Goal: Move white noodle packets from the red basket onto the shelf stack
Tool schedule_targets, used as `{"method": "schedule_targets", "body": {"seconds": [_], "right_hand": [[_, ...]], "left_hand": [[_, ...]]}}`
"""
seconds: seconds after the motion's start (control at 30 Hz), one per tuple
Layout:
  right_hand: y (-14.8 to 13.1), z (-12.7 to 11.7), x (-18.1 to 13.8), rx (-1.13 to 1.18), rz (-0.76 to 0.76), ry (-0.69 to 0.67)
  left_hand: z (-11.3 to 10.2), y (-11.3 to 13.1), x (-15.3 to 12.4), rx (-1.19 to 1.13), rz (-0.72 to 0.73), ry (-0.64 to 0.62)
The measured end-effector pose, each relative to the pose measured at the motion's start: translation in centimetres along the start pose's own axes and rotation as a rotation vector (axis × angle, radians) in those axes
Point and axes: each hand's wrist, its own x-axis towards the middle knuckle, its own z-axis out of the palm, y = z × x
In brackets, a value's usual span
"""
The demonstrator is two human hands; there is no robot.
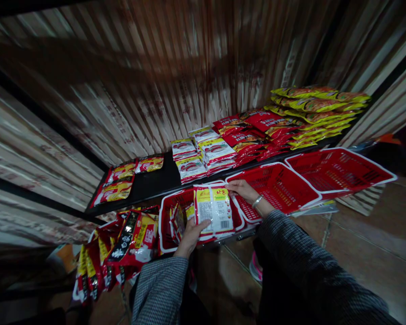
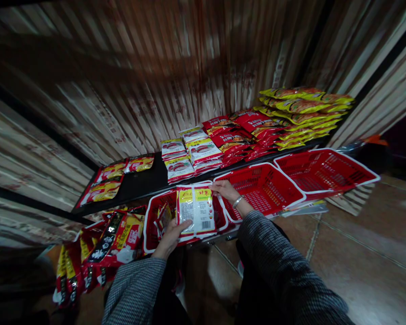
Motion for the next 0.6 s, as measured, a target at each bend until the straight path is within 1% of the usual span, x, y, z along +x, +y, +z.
{"method": "schedule_targets", "body": {"seconds": [0.1,0.17,0.27,0.33,0.4,0.5,0.57,0.6], "right_hand": [[0.27,0.13,0.36,-0.021,-0.09,0.049],[0.35,0.29,0.45,-0.029,-0.11,0.084],[0.28,0.58,0.23,0.031,-0.056,0.095],[0.18,0.68,-0.03,0.083,-0.005,0.063],[0.07,0.63,-0.21,0.089,0.007,0.034],[-0.14,0.3,-0.2,0.017,-0.078,0.07],[-0.28,0.18,-0.15,-0.076,-0.166,0.107],[-0.31,0.22,-0.17,-0.132,-0.203,0.102]], "left_hand": [[0.38,0.04,0.04,0.008,-0.011,-0.016],[0.55,0.02,0.1,0.011,-0.005,-0.019],[0.54,-0.02,0.13,0.018,0.001,-0.011],[0.4,-0.04,0.1,0.029,0.002,-0.001],[0.25,-0.08,0.03,0.052,0.006,0.0],[0.17,-0.33,-0.1,0.113,-0.006,-0.041],[0.27,-0.69,-0.19,0.149,-0.024,-0.091],[0.35,-0.92,-0.23,0.161,-0.033,-0.115]]}}
